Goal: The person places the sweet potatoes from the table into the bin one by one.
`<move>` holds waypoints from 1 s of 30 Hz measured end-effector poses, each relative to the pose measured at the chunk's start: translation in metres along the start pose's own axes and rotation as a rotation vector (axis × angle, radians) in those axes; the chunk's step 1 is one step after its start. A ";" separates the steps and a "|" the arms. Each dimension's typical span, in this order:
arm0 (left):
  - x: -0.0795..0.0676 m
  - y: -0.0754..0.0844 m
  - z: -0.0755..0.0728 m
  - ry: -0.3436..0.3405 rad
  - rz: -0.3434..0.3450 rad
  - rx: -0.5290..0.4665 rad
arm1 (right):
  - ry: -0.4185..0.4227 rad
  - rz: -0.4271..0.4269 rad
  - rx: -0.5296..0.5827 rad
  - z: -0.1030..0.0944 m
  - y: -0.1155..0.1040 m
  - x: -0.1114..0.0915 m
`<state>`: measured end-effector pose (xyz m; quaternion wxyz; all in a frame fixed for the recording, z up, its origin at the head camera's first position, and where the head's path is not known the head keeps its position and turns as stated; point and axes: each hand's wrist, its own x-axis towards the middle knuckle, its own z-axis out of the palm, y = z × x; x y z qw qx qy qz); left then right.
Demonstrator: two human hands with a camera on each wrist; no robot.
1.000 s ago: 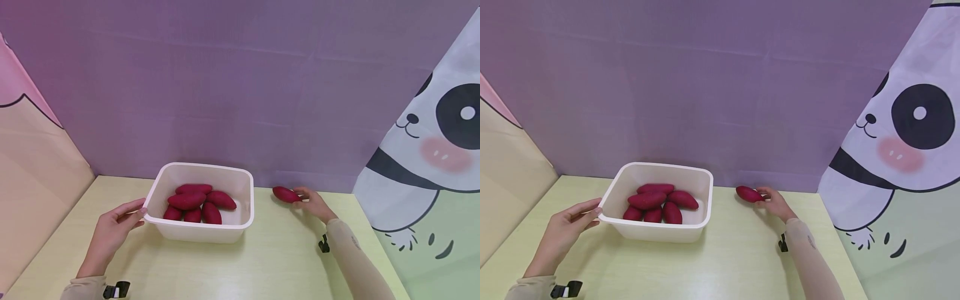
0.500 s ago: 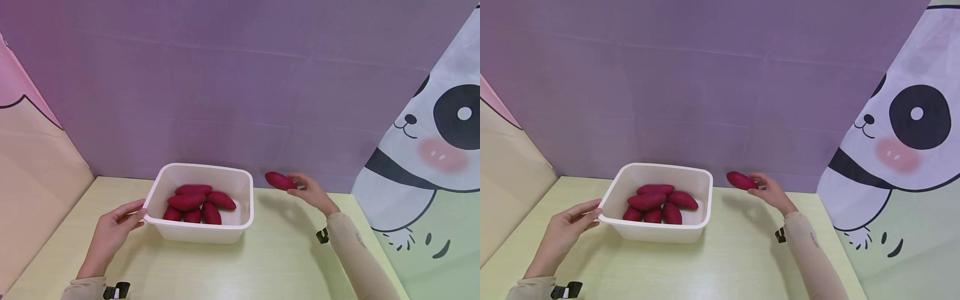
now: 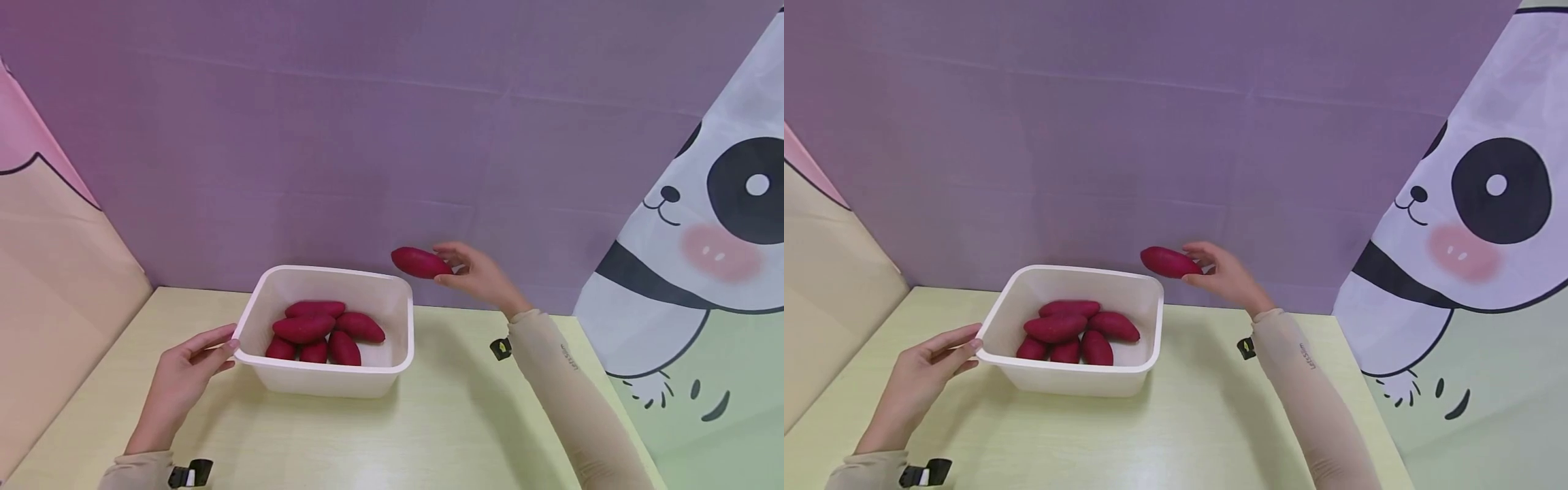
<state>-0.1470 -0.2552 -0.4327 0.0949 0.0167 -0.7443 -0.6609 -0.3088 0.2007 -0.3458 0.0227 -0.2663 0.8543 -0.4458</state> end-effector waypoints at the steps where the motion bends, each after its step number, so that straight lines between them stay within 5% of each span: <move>1: 0.000 0.000 0.000 0.002 0.001 0.002 | -0.011 -0.007 -0.009 0.002 -0.006 0.004; 17: -0.003 0.000 0.002 0.003 0.014 -0.024 | -0.222 -0.182 -0.013 0.069 -0.071 0.063; 30: -0.001 0.000 0.007 0.002 -0.003 0.006 | -0.320 -0.068 -0.052 0.134 -0.076 0.085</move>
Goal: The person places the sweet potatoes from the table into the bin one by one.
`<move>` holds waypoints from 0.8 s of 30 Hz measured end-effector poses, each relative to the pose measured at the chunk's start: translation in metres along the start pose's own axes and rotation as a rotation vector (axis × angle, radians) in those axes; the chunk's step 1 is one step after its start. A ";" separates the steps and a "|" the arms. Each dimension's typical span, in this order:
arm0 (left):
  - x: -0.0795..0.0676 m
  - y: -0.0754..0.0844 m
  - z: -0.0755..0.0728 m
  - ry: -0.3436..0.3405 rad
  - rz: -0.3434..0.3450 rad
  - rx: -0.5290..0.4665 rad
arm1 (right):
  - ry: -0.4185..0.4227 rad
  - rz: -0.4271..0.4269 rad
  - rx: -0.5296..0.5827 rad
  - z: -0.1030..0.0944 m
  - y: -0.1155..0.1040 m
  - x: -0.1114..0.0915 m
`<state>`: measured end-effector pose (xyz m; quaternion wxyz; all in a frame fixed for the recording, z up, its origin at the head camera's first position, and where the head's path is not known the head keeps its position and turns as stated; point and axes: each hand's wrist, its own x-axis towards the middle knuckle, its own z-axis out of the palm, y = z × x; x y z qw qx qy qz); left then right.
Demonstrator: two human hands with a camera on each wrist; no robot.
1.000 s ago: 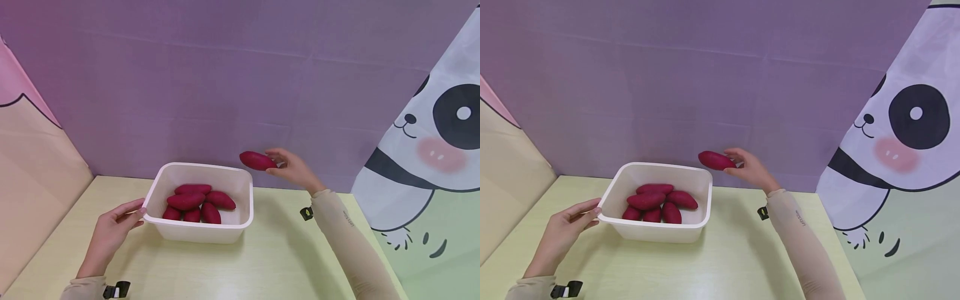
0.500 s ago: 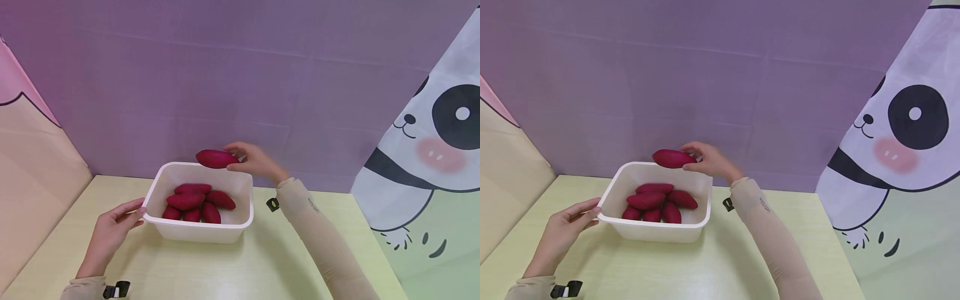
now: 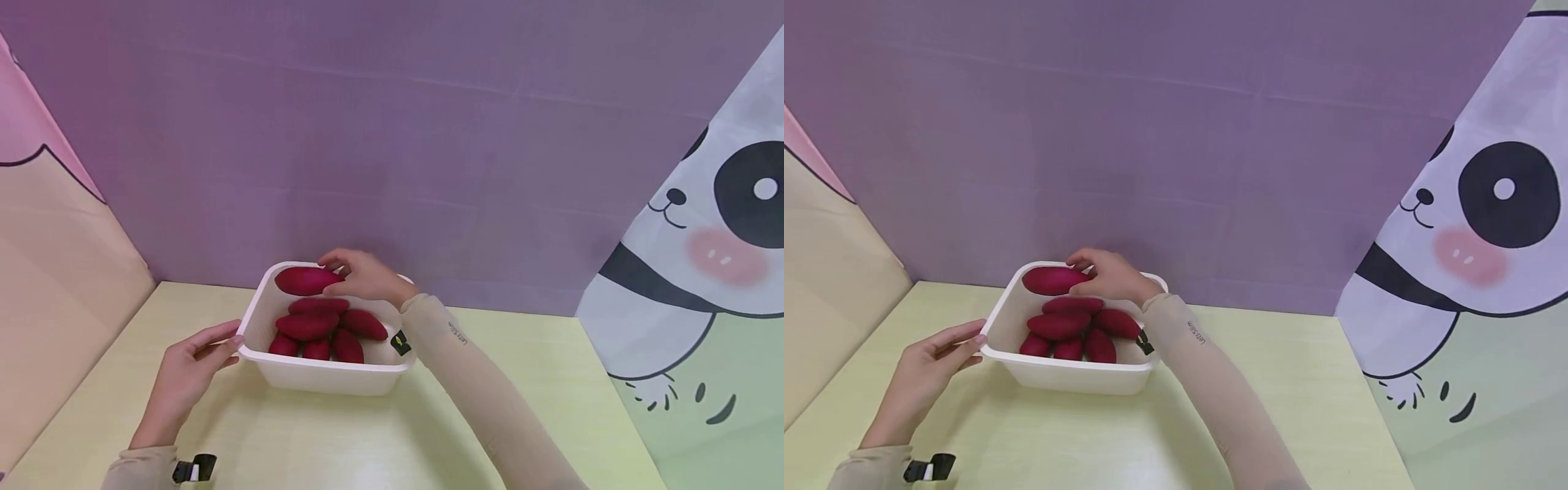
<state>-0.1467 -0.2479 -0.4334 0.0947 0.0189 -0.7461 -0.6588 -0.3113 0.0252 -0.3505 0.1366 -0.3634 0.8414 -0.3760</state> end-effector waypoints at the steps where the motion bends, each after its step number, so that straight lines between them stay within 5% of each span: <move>1: 0.000 0.000 0.000 0.002 0.003 -0.003 | -0.003 0.013 -0.017 0.004 0.000 0.003; 11: -0.001 0.002 0.001 0.008 -0.011 0.010 | -0.040 0.070 -0.104 0.026 0.008 0.010; 24: 0.001 0.001 0.000 -0.003 -0.005 0.024 | -0.001 0.035 -0.099 -0.001 -0.010 -0.004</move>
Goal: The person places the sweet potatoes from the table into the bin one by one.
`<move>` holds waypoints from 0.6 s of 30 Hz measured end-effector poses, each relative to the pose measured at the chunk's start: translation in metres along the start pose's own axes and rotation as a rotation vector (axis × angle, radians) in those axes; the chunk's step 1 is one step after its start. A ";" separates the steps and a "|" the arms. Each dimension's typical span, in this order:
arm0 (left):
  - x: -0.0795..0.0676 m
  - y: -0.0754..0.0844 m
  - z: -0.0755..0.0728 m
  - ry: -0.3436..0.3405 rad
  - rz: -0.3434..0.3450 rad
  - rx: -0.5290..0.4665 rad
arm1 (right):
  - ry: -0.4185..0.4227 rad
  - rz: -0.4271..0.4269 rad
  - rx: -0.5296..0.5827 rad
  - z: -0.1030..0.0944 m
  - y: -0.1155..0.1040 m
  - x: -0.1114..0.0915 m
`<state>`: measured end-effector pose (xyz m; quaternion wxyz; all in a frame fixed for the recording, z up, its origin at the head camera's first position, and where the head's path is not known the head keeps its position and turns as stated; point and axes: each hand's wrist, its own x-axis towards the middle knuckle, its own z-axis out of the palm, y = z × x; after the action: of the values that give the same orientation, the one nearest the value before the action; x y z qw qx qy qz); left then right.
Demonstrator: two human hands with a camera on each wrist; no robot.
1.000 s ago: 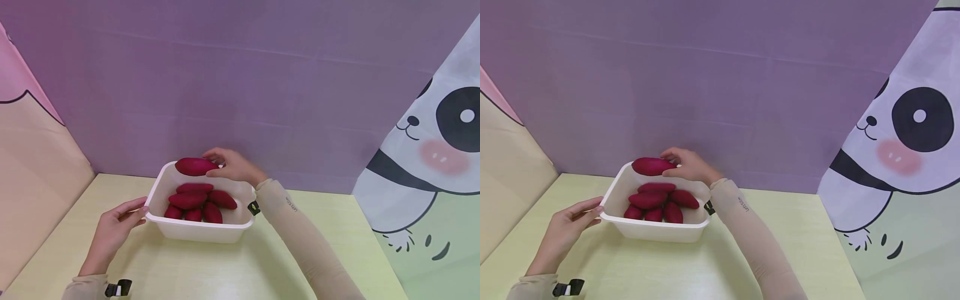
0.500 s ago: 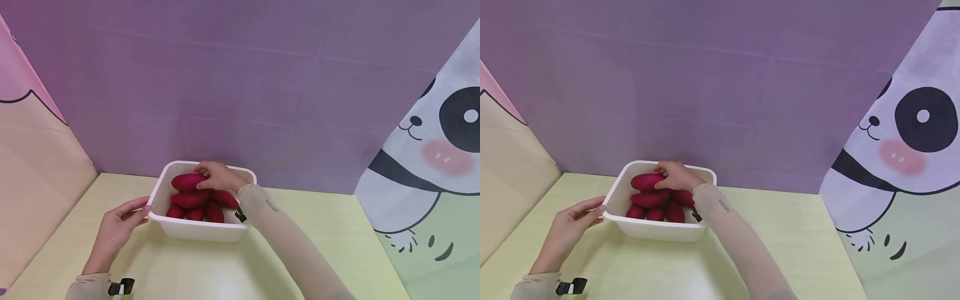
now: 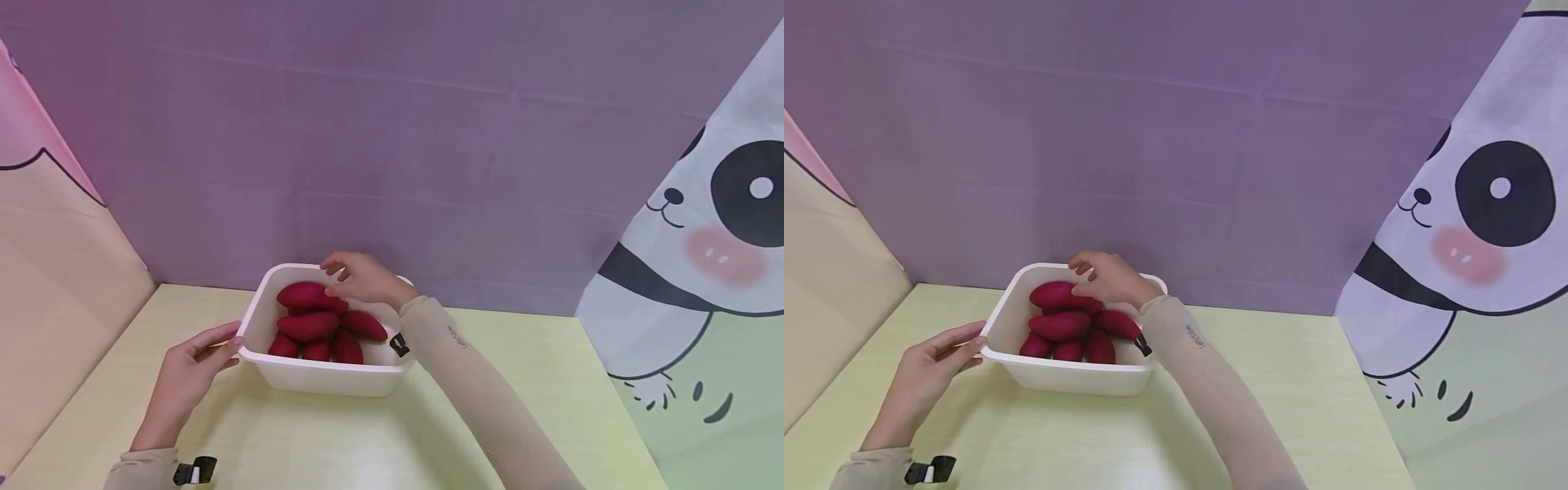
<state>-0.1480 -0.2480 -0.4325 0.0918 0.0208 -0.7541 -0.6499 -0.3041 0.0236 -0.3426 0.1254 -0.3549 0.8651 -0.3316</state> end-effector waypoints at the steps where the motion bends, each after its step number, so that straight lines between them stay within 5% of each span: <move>1: 0.000 0.000 0.000 -0.001 0.003 0.002 | 0.006 -0.015 0.001 -0.003 -0.001 -0.002; 7: -0.001 0.002 0.002 0.012 0.031 0.071 | 0.067 -0.100 -0.042 -0.019 -0.012 -0.024; 12: -0.005 0.005 0.001 0.064 0.055 0.238 | 0.139 -0.171 -0.052 -0.028 -0.011 -0.048; 18: -0.014 0.015 -0.003 0.159 0.096 0.339 | 0.216 -0.131 -0.016 -0.034 -0.001 -0.083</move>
<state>-0.1325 -0.2465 -0.4190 0.1772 0.0514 -0.8434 -0.5046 -0.2596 0.0974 -0.3178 0.0068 -0.3740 0.8511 -0.3683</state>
